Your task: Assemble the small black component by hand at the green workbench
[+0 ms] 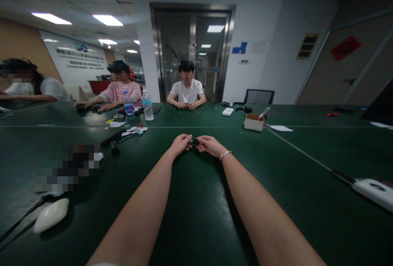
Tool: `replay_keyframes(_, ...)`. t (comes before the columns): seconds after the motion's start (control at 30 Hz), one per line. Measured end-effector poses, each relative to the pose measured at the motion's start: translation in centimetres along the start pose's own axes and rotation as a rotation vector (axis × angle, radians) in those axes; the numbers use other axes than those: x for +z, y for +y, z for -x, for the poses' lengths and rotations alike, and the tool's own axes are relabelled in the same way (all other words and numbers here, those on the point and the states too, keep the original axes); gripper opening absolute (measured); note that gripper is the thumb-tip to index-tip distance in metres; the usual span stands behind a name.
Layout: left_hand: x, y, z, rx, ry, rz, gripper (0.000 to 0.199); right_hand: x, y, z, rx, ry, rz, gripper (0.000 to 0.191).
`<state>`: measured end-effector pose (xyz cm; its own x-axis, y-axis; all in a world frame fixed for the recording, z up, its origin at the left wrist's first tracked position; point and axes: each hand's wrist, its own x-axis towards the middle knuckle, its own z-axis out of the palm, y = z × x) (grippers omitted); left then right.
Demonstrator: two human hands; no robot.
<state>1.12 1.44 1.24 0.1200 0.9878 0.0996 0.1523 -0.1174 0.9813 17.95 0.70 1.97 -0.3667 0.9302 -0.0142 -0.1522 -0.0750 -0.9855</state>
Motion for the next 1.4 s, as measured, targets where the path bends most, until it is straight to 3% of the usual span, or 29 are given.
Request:
replay_keyframes(0.13,0.09,-0.11,-0.04,0.052,0.02,-0.086,0.014,-0.01,0.04,-0.04,0.007,-0.002,0.005,0.007)
replay_keyframes(0.57,0.11,-0.28,-0.06,0.043,-0.008,-0.032,0.017,-0.27,0.24,-0.3,0.0,-0.007,0.004,0.005)
replay_keyframes(0.9,-0.45,-0.04,0.13,0.011,-0.02,0.197,0.022,-0.26,0.02,0.05,-0.017,-0.032,-0.02,0.006)
replay_keyframes(1.07,-0.43,0.16,0.25,-0.003,0.015,0.251,0.023,-0.25,-0.19,0.16,-0.055,-0.026,-0.046,0.038)
replay_keyframes(1.27,-0.41,0.29,0.24,-0.028,0.038,0.27,0.019,-0.32,0.02,-0.18,-0.002,-0.006,0.015,0.014)
replay_keyframes(1.4,-0.5,0.19,0.15,-0.036,0.052,0.251,0.021,-0.38,-0.1,0.0,-0.044,-0.022,-0.057,0.034)
